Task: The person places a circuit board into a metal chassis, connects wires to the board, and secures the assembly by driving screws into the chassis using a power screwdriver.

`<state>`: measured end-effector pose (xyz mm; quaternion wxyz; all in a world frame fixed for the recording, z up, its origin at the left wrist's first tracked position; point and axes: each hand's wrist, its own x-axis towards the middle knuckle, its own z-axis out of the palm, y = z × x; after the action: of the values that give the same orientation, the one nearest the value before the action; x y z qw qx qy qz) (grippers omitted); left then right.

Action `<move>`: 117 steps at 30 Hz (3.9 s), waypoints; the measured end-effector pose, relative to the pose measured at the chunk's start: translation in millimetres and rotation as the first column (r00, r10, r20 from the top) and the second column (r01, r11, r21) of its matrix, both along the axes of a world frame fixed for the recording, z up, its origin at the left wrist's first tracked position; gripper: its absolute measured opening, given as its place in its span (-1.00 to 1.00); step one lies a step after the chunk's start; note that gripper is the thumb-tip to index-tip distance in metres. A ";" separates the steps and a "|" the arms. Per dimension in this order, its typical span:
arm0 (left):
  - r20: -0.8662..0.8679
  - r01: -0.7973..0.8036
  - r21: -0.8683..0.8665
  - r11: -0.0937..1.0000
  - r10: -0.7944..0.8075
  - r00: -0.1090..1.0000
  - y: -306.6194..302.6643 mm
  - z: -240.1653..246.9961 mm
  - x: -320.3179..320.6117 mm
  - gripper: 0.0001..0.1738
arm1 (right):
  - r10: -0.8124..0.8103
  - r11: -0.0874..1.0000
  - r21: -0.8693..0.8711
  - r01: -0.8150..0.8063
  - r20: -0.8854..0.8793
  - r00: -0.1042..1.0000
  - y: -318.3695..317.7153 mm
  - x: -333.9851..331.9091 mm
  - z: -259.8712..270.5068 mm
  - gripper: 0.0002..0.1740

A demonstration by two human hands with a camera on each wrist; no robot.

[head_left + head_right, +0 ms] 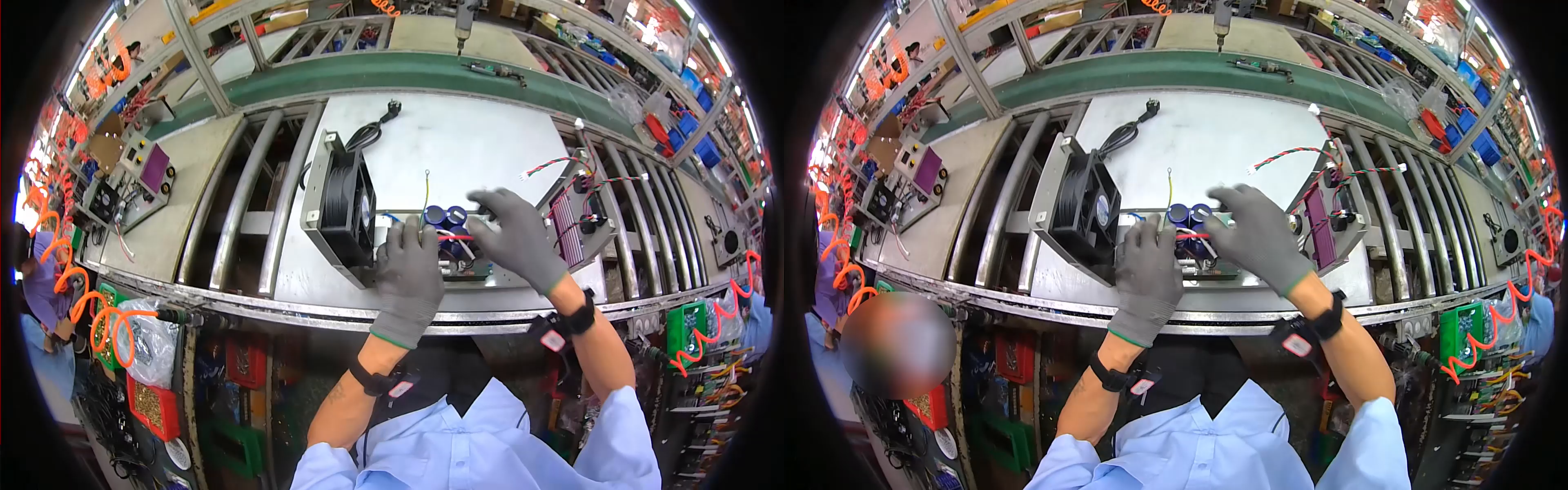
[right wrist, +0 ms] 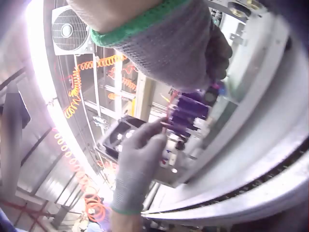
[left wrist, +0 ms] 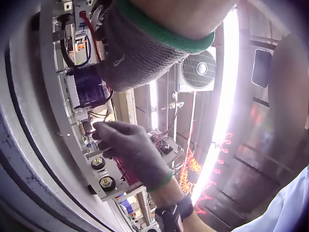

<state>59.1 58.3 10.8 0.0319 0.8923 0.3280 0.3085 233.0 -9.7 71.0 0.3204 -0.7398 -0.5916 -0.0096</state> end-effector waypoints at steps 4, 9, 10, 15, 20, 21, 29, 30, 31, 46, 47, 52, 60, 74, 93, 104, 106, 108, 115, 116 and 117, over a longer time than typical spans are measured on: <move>-0.024 0.053 0.036 0.998 -0.052 0.998 10.3 -8.9 0.7 -0.45 | 0.011 0.984 -0.175 -0.039 -0.157 0.987 72.3 8.1 -7.9 -0.53; -0.097 0.083 0.026 0.996 -0.080 0.992 20.4 -12.5 1.0 -0.39 | 0.173 0.895 -0.347 -0.280 -0.311 0.935 132.7 15.6 -34.8 -0.75; -0.060 0.108 0.037 0.993 -0.105 0.993 21.1 -13.6 0.4 -0.38 | 0.229 0.876 -0.352 -0.330 -0.299 0.926 140.5 15.6 -42.5 -0.76; -0.096 0.131 -0.061 0.989 -0.137 0.986 23.2 -8.3 -0.6 -0.50 | 0.124 0.802 -0.583 -0.131 -0.052 0.991 154.8 6.5 -38.2 -0.76; -0.112 0.120 -0.155 0.981 -0.138 0.984 27.6 -12.7 4.7 -0.49 | -0.006 0.717 -0.692 0.086 0.117 0.993 147.7 -3.4 -19.2 -0.70; -0.074 0.126 -0.031 0.992 -0.128 0.989 30.6 -21.8 4.0 -0.50 | -0.034 0.795 -0.600 0.085 0.096 0.995 144.4 -0.4 -25.8 -0.70; -0.380 0.025 -0.162 0.986 -0.086 0.921 20.7 10.9 5.9 -0.40 | -0.225 0.906 0.385 0.175 0.089 0.970 -93.2 -51.8 -38.6 -0.73; -0.364 0.047 -0.118 0.992 -0.087 0.927 21.6 5.2 6.5 -0.38 | -0.184 0.933 0.335 0.131 0.131 0.974 -131.0 -53.7 -57.5 -0.79; -0.351 0.055 -0.065 0.996 -0.074 0.934 25.1 -0.5 3.9 -0.36 | -0.234 0.931 0.306 0.199 0.084 0.968 -168.6 -60.0 -74.2 -0.77; -0.528 -0.073 0.023 0.997 0.074 0.846 25.9 -4.2 12.8 -0.33 | -0.987 0.039 -0.488 0.872 0.118 0.111 -614.0 83.8 -352.1 -0.58; -0.524 -0.066 0.044 0.997 0.079 0.848 24.9 -4.7 11.9 -0.31 | -0.991 0.035 -0.449 0.893 0.099 0.088 -617.5 90.8 -358.9 -0.57; -0.527 -0.049 0.073 0.996 0.080 0.846 32.0 -11.6 9.2 -0.20 | -0.955 -0.054 -0.539 0.841 -0.217 -0.200 -584.9 104.7 -313.0 -0.44; -0.523 -0.053 0.064 0.997 0.078 0.849 34.7 -14.9 6.2 -0.20 | -0.850 0.344 -0.202 0.917 0.348 0.395 -626.8 101.9 -366.4 -0.61; -0.456 -0.015 0.046 0.999 0.034 0.890 25.1 -9.2 6.9 -0.24 | 0.477 -0.123 -0.284 0.951 -0.857 -0.195 -637.5 128.2 -309.6 -0.49; -0.133 0.126 0.195 0.973 -0.101 0.986 2.8 4.9 -5.3 -0.22 | -0.937 0.330 0.543 0.772 0.286 0.200 -490.7 45.5 2.8 -0.83; 0.184 0.386 -0.151 0.910 -0.358 0.916 -48.5 -8.7 -24.6 -0.45 | -0.367 0.927 0.096 0.363 0.030 0.930 -228.1 15.2 136.7 -0.74; 0.134 0.324 -0.119 0.939 -0.308 0.942 -39.6 -30.6 -27.7 -0.50 | -0.311 0.950 0.169 0.262 0.440 0.842 -168.4 -3.0 162.9 -0.79; 0.102 0.312 -0.103 0.945 -0.302 0.948 -35.3 -45.6 -28.4 -0.53 | -0.126 0.985 0.173 0.007 0.687 0.716 -110.4 -8.5 179.4 -0.83; 0.136 0.327 -0.054 0.944 -0.317 0.939 -31.6 -58.6 -32.4 -0.59 | 0.497 0.851 -0.518 -0.088 0.740 0.454 88.9 -0.9 95.1 -0.92; 0.143 0.336 -0.056 0.940 -0.326 0.935 -30.5 -58.4 -33.5 -0.59 | 0.537 0.774 -0.633 -0.001 0.656 0.530 100.2 0.0 89.1 -0.90; 0.152 0.348 -0.058 0.936 -0.337 0.929 -29.5 -58.4 -33.4 -0.59 | 0.553 0.672 -0.736 0.077 0.568 0.610 107.9 3.9 83.0 -0.86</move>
<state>25.7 28.9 -47.6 0.1453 0.9100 0.1768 0.3458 236.9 98.2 154.0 -0.2637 -0.6324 -0.7269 -0.0461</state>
